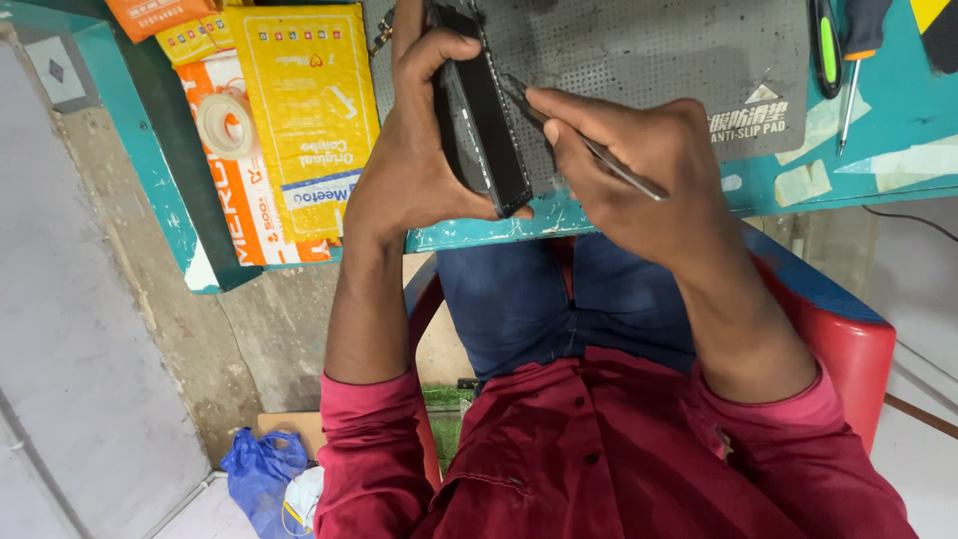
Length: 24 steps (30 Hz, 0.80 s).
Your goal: The person uses tweezers and a small brush to clean and adjust components on the edge of a disassembled smartphone held in the left hand. The person repeatedly scrapes along the frame and wipes the surface while seated at a workbench.
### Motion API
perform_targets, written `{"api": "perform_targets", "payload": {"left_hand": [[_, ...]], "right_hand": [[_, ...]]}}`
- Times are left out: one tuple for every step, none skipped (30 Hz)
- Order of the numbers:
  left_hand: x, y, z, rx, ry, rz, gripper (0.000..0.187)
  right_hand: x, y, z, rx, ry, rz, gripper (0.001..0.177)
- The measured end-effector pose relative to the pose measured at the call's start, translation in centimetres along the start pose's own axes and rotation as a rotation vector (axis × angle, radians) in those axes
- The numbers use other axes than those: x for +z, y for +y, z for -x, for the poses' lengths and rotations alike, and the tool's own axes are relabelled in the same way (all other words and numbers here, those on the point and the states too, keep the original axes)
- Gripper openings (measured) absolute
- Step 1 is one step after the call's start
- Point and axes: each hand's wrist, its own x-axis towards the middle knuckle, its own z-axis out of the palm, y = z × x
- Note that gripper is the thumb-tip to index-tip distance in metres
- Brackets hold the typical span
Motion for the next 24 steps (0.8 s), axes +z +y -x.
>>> {"api": "perform_targets", "payload": {"left_hand": [[0.1, -0.1, 0.0, 0.012, 0.002, -0.002, 0.128], [0.1, -0.1, 0.1, 0.028, 0.005, -0.013, 0.129], [0.2, -0.1, 0.2, 0.022, 0.003, -0.006, 0.129], [0.1, -0.1, 0.3, 0.017, 0.001, -0.005, 0.129], [0.1, 0.0, 0.4, -0.012, -0.007, 0.014, 0.127], [0.1, 0.0, 0.4, -0.027, -0.010, 0.025, 0.126], [0.0, 0.0, 0.3, -0.042, -0.012, 0.036, 0.126], [0.0, 0.0, 0.3, -0.051, -0.015, 0.042, 0.126], [0.0, 0.0, 0.3, -0.049, -0.012, 0.034, 0.126], [0.2, -0.1, 0.2, -0.044, -0.011, 0.029, 0.127], [0.3, -0.2, 0.2, -0.028, -0.004, 0.010, 0.128], [0.2, -0.2, 0.2, -0.016, 0.003, -0.001, 0.129], [0.1, -0.3, 0.1, -0.004, 0.011, -0.013, 0.130], [0.1, -0.3, 0.0, 0.004, 0.016, -0.013, 0.130], [0.0, -0.3, -0.2, 0.016, 0.020, -0.022, 0.131], [0.0, -0.3, -0.3, 0.026, 0.023, -0.029, 0.132], [-0.1, -0.4, -0.4, 0.040, 0.024, -0.046, 0.133], [0.0, -0.3, -0.2, 0.026, 0.015, -0.032, 0.133], [0.2, -0.3, 0.0, 0.011, 0.006, -0.018, 0.133], [0.2, -0.3, 0.0, -0.019, -0.008, 0.022, 0.132], [0.3, -0.2, 0.1, -0.056, -0.020, 0.042, 0.131], [0.2, 0.0, 0.0, -0.089, -0.031, 0.058, 0.130], [0.0, 0.2, -0.1, -0.129, -0.039, 0.055, 0.130], [0.0, 0.4, -0.3, -0.168, -0.048, 0.058, 0.129]], "right_hand": [[0.2, 0.1, 0.1, -0.004, 0.018, -0.002, 0.016], [0.4, 0.2, 0.1, -0.007, 0.034, -0.005, 0.014], [0.6, 0.6, -0.2, 0.000, 0.043, -0.009, 0.015], [1.0, 1.1, -1.1, 0.003, 0.053, -0.016, 0.016], [1.4, 1.5, -1.8, 0.006, 0.063, -0.022, 0.017], [1.5, 1.8, -2.5, -0.053, 0.086, 0.046, 0.016], [1.6, 1.9, -3.2, -0.113, 0.108, 0.112, 0.015], [1.5, 2.0, -3.2, -0.106, 0.102, 0.132, 0.015], [1.5, 2.0, -3.2, -0.100, 0.096, 0.153, 0.015], [1.3, 1.9, -2.6, -0.030, 0.065, 0.129, 0.017], [1.1, 1.5, -1.9, 0.039, 0.032, 0.103, 0.019], [0.7, 1.0, -1.2, 0.019, 0.020, 0.074, 0.020], [0.0, 0.2, -0.2, -0.001, 0.009, 0.045, 0.022], [-0.2, -0.4, 0.3, -0.024, 0.000, 0.017, 0.024], [-0.2, -0.9, 0.5, 0.011, 0.004, 0.008, 0.024], [-0.2, -1.3, 0.6, 0.048, 0.007, -0.001, 0.024], [-0.2, -1.5, 0.5, 0.085, 0.011, -0.012, 0.024], [-0.1, -1.2, 0.1, 0.059, 0.010, 0.044, 0.024], [0.3, -0.5, -0.8, 0.033, 0.008, 0.100, 0.024], [0.5, 0.2, -1.8, 0.004, 0.008, 0.159, 0.024], [0.6, 0.9, -2.7, -0.022, 0.014, 0.148, 0.023], [0.6, 1.5, -3.7, -0.053, 0.023, 0.136, 0.022], [0.6, 2.0, -4.4, -0.084, 0.032, 0.125, 0.022], [0.6, 2.1, -4.6, -0.070, 0.027, 0.069, 0.021]]}}
